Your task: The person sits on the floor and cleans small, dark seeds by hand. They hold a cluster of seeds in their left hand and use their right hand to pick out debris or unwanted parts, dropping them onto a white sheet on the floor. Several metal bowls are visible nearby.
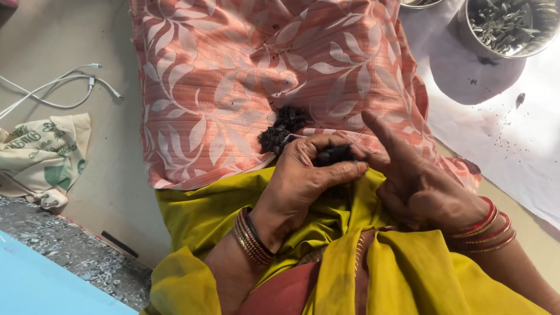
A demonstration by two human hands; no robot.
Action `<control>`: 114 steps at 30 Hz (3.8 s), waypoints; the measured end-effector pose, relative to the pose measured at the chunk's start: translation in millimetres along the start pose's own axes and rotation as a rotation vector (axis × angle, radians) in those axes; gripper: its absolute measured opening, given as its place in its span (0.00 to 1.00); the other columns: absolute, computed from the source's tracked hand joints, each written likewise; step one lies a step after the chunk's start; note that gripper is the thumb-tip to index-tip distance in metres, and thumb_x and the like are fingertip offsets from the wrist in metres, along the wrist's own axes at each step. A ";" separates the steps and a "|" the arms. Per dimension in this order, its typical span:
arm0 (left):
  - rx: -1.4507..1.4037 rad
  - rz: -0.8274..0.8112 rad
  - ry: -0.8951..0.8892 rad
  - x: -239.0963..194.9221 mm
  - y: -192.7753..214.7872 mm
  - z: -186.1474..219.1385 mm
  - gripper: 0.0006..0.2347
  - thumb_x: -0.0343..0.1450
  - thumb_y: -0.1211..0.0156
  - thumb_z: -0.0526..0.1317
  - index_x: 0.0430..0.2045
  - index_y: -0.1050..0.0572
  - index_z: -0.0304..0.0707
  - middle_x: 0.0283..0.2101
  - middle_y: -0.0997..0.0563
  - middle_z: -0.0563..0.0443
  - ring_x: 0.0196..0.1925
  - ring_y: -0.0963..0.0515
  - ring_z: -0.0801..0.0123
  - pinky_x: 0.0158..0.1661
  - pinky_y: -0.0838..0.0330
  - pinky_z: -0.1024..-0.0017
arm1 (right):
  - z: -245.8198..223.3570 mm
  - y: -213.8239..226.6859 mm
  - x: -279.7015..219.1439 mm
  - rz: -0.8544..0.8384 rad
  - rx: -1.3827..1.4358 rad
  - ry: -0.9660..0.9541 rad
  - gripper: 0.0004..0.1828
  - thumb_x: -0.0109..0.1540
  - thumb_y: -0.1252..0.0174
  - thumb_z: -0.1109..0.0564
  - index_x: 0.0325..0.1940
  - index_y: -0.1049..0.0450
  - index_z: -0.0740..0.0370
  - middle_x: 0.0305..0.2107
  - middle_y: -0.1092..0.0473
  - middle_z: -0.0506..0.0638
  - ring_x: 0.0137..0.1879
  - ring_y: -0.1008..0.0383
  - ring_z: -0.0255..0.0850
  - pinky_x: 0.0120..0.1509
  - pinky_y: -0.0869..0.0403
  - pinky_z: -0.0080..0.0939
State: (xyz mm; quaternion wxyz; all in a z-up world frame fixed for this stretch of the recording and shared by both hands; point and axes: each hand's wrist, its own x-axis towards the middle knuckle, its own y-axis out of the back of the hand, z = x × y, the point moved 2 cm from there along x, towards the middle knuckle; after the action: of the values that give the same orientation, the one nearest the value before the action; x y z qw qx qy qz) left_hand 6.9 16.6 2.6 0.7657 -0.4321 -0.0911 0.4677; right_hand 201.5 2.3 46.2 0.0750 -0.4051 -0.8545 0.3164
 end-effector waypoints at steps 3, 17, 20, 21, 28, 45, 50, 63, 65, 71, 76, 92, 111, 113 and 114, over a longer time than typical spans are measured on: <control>0.049 -0.002 -0.122 1.8 5.4 -4.4 0.06 0.70 0.33 0.26 0.38 0.20 0.30 0.42 0.17 0.52 0.44 0.19 0.76 0.48 0.24 0.78 | 0.3 1.4 -1.6 -0.017 -0.090 -0.048 0.60 0.59 0.41 0.59 0.85 0.72 0.51 0.74 0.47 0.60 0.28 0.45 0.30 0.28 0.39 0.28; -0.189 0.134 0.022 4.5 15.7 0.5 0.11 0.70 0.33 0.30 0.46 0.21 0.29 0.40 0.16 0.47 0.40 0.17 0.69 0.44 0.21 0.73 | 15.1 27.5 -22.9 0.142 -0.249 -0.180 0.51 0.60 0.36 0.38 0.80 0.46 0.65 0.14 0.44 0.41 0.19 0.46 0.30 0.22 0.43 0.33; -0.232 0.061 0.069 3.0 12.2 1.5 0.10 0.70 0.33 0.29 0.45 0.21 0.30 0.41 0.16 0.49 0.40 0.18 0.71 0.46 0.22 0.74 | 17.9 31.7 -25.0 0.162 -0.222 -0.152 0.46 0.63 0.41 0.36 0.77 0.40 0.68 0.14 0.42 0.42 0.18 0.44 0.31 0.21 0.41 0.33; -0.231 0.061 0.070 2.5 10.4 1.8 0.10 0.70 0.33 0.29 0.45 0.21 0.30 0.41 0.16 0.49 0.40 0.18 0.71 0.46 0.22 0.74 | 20.4 33.9 -26.0 0.163 -0.221 -0.152 0.46 0.63 0.41 0.36 0.77 0.40 0.68 0.14 0.42 0.42 0.18 0.44 0.31 0.21 0.41 0.33; -0.030 0.054 -0.095 3.4 7.9 -2.8 0.07 0.69 0.30 0.27 0.38 0.18 0.31 0.42 0.17 0.52 0.44 0.19 0.73 0.49 0.24 0.76 | 17.4 42.9 -17.2 0.405 0.093 -0.051 0.33 0.71 0.52 0.38 0.64 0.30 0.70 0.13 0.41 0.43 0.15 0.45 0.29 0.18 0.40 0.29; 0.016 0.161 -0.107 7.0 -1.4 5.6 0.06 0.66 0.29 0.29 0.34 0.18 0.33 0.35 0.16 0.52 0.36 0.18 0.75 0.40 0.24 0.77 | 51.3 197.4 -136.9 0.764 0.474 0.352 0.11 0.73 0.53 0.52 0.40 0.29 0.53 0.12 0.46 0.38 0.13 0.50 0.28 0.12 0.49 0.29; 0.117 0.140 0.019 4.1 -4.1 1.2 0.06 0.66 0.29 0.28 0.33 0.18 0.31 0.32 0.16 0.53 0.32 0.20 0.75 0.35 0.26 0.77 | 71.9 233.9 -152.2 0.865 0.570 0.437 0.19 0.79 0.53 0.47 0.38 0.30 0.60 0.12 0.48 0.39 0.15 0.51 0.28 0.18 0.48 0.25; 0.236 0.102 0.090 10.5 -10.1 6.5 0.04 0.64 0.30 0.29 0.30 0.17 0.30 0.31 0.17 0.55 0.34 0.19 0.78 0.38 0.25 0.78 | 71.4 282.6 -152.2 1.071 0.016 -0.028 0.22 0.71 0.50 0.39 0.31 0.31 0.55 0.11 0.46 0.36 0.13 0.50 0.27 0.13 0.48 0.29; 0.190 0.164 0.151 10.3 -11.1 8.0 0.05 0.63 0.30 0.28 0.30 0.17 0.30 0.31 0.16 0.53 0.33 0.19 0.76 0.37 0.24 0.77 | 54.3 314.4 -154.7 1.268 -0.541 -0.139 0.17 0.68 0.50 0.45 0.50 0.23 0.54 0.33 0.23 0.46 0.35 0.24 0.36 0.39 0.24 0.37; 0.079 0.215 0.183 16.4 -7.7 0.7 0.06 0.63 0.30 0.28 0.31 0.18 0.31 0.31 0.15 0.52 0.33 0.17 0.74 0.37 0.23 0.76 | 9.1 391.8 -153.3 1.479 -1.616 0.046 0.22 0.61 0.44 0.65 0.59 0.19 0.55 0.47 0.24 0.55 0.47 0.22 0.46 0.54 0.24 0.46; 0.061 0.260 0.200 18.3 -4.4 1.8 0.07 0.63 0.30 0.28 0.32 0.18 0.31 0.31 0.15 0.51 0.32 0.17 0.73 0.36 0.24 0.75 | 8.3 406.7 -136.6 1.475 -1.772 0.010 0.16 0.59 0.35 0.66 0.49 0.17 0.54 0.43 0.22 0.53 0.44 0.21 0.46 0.54 0.23 0.42; 0.137 0.110 0.122 22.8 -1.1 -5.8 0.05 0.66 0.28 0.31 0.29 0.19 0.30 0.30 0.18 0.52 0.32 0.21 0.76 0.36 0.25 0.77 | -6.6 190.4 -65.2 0.979 -1.069 0.262 0.11 0.60 0.40 0.72 0.44 0.19 0.65 0.37 0.19 0.50 0.43 0.20 0.35 0.51 0.21 0.35; 0.412 -0.034 -0.035 11.9 2.3 -5.5 0.08 0.65 0.28 0.31 0.35 0.15 0.28 0.36 0.13 0.51 0.39 0.18 0.76 0.44 0.22 0.76 | -19.8 -9.5 -7.3 0.447 -1.468 0.420 0.12 0.52 0.34 0.66 0.39 0.19 0.58 0.35 0.21 0.46 0.39 0.17 0.39 0.42 0.20 0.37; 0.460 -0.065 -0.023 11.7 1.2 -4.4 0.08 0.65 0.28 0.32 0.35 0.15 0.28 0.36 0.14 0.51 0.39 0.18 0.77 0.43 0.22 0.77 | -25.9 -15.2 -3.9 0.348 -1.553 0.522 0.11 0.52 0.32 0.65 0.37 0.21 0.57 0.32 0.22 0.45 0.41 0.20 0.41 0.45 0.22 0.38; 0.458 -0.063 -0.018 11.1 1.2 -4.3 0.08 0.65 0.28 0.32 0.35 0.15 0.28 0.36 0.14 0.51 0.39 0.18 0.77 0.43 0.22 0.77 | -26.9 -13.2 -3.7 0.349 -1.550 0.517 0.11 0.52 0.32 0.65 0.37 0.21 0.57 0.32 0.22 0.45 0.41 0.20 0.41 0.45 0.22 0.38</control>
State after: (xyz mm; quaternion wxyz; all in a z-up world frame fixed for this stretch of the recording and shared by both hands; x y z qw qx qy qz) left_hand 14.5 23.1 -3.9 0.8572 -0.2398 -0.0030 0.4558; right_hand 205.8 6.2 75.7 -0.0811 -0.5282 -0.7111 -0.4568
